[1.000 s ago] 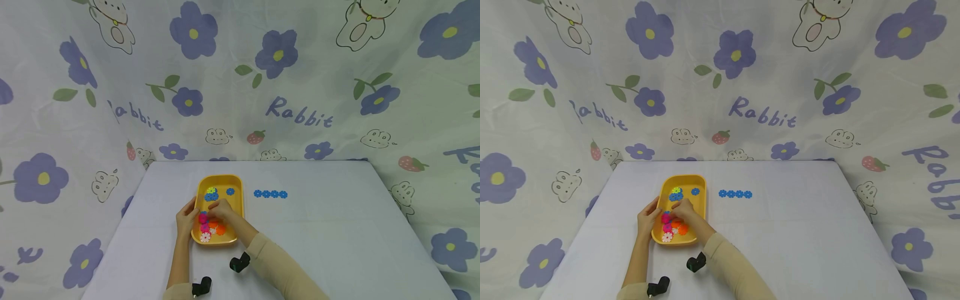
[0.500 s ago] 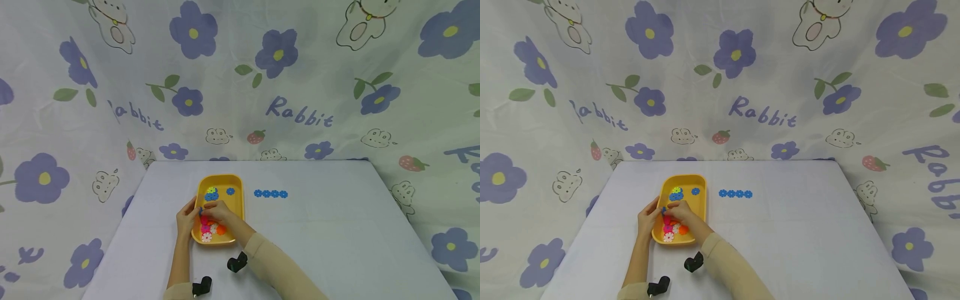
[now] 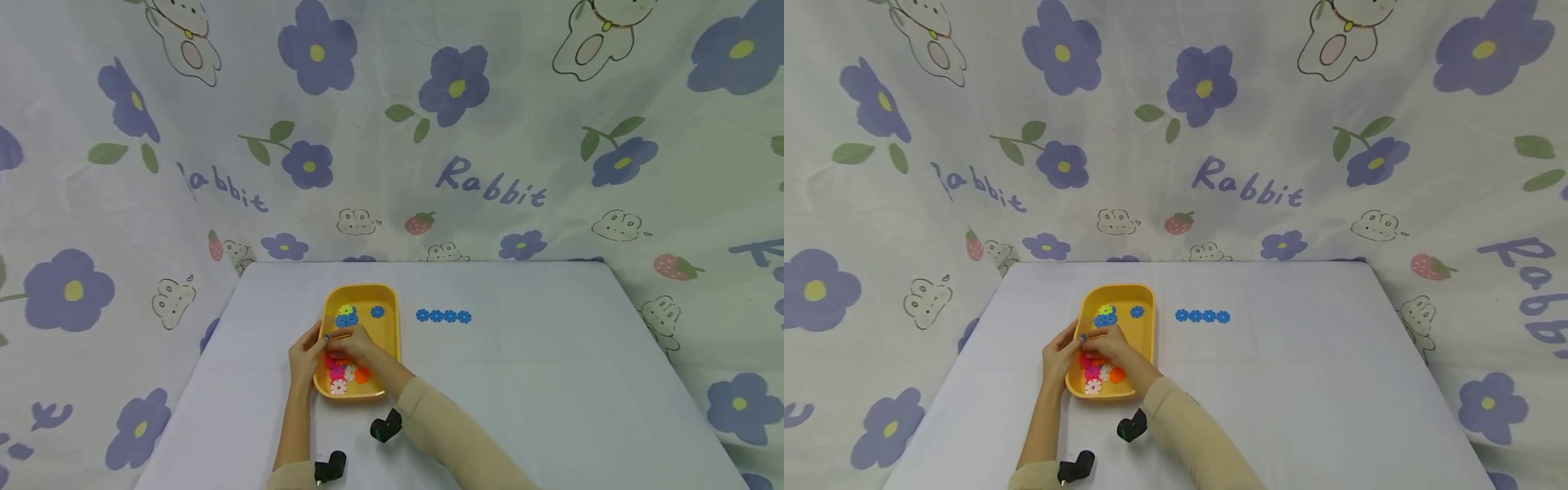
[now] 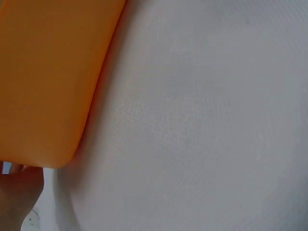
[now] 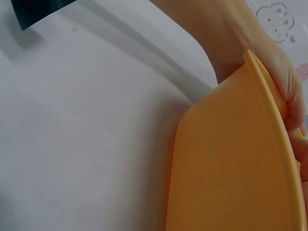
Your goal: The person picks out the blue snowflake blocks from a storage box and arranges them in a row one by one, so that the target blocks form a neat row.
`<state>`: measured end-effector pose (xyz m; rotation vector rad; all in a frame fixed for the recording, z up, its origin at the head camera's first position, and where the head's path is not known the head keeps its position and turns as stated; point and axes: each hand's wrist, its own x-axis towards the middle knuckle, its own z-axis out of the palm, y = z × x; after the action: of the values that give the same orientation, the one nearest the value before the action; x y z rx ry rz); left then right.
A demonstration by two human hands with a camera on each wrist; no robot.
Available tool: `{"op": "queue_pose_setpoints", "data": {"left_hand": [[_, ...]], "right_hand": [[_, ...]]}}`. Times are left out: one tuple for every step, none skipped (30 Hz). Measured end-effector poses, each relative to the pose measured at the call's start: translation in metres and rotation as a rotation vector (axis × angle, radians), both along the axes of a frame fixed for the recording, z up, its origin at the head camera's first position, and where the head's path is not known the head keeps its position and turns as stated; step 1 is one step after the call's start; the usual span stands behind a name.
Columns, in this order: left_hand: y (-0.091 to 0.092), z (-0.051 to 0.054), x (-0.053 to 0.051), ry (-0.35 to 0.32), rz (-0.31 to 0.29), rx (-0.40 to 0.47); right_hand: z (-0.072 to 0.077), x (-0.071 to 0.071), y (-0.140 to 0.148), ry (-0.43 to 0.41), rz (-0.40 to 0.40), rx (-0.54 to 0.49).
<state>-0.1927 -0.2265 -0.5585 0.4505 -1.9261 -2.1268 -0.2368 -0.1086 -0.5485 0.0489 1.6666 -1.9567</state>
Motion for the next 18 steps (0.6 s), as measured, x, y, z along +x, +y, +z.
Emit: {"op": "queue_pose_setpoints", "data": {"left_hand": [[0.000, 0.000, 0.000, 0.001, 0.003, 0.003], [0.000, 0.000, 0.000, 0.002, 0.004, 0.010], [0.000, 0.001, 0.000, 0.001, 0.004, 0.012], [0.000, 0.001, 0.000, -0.003, 0.001, 0.007], [0.000, 0.000, 0.000, -0.008, 0.001, 0.009], [0.000, 0.000, 0.000, -0.014, 0.000, 0.009], [0.000, 0.000, 0.000, -0.019, -0.002, 0.008], [0.000, 0.000, 0.000, -0.024, -0.006, 0.003], [0.000, 0.000, 0.000, -0.029, -0.008, -0.003], [0.000, 0.000, 0.000, -0.031, -0.010, -0.003], [0.000, 0.000, 0.000, -0.030, -0.011, -0.002], [0.000, 0.000, 0.000, -0.028, -0.012, -0.007], [0.000, 0.000, 0.000, -0.025, -0.014, -0.013], [0.000, 0.000, 0.000, -0.023, -0.015, -0.019], [0.000, 0.000, 0.000, -0.021, -0.014, -0.021], [-0.001, 0.000, 0.000, -0.019, -0.012, -0.023], [-0.001, 0.000, 0.000, -0.018, -0.010, -0.027], [-0.001, -0.001, 0.000, -0.016, -0.009, -0.030]], "right_hand": [[0.000, 0.000, 0.000, -0.004, 0.003, 0.000], [0.000, 0.000, 0.000, -0.010, 0.006, 0.001], [0.000, 0.000, 0.000, -0.012, 0.011, 0.006], [0.000, 0.000, 0.000, -0.014, 0.016, 0.014], [-0.001, -0.001, 0.000, -0.022, 0.017, 0.020], [-0.001, -0.001, 0.000, -0.023, 0.018, 0.031], [-0.001, -0.001, 0.001, -0.025, 0.014, 0.038], [-0.002, -0.001, 0.001, -0.023, 0.012, 0.052], [-0.001, -0.001, 0.002, -0.017, 0.010, 0.068], [-0.001, -0.001, 0.002, -0.009, 0.002, 0.091], [0.000, -0.001, 0.003, 0.006, -0.009, 0.112], [0.001, -0.001, 0.004, 0.008, -0.026, 0.119], [0.002, 0.000, 0.005, 0.009, -0.041, 0.124], [0.003, -0.001, 0.006, 0.012, -0.055, 0.127], [0.004, -0.001, 0.008, 0.012, -0.074, 0.121], [0.005, -0.002, 0.010, 0.009, -0.089, 0.115], [0.007, -0.002, 0.012, 0.003, -0.103, 0.103], [0.007, -0.004, 0.015, -0.011, -0.115, 0.080]]}}
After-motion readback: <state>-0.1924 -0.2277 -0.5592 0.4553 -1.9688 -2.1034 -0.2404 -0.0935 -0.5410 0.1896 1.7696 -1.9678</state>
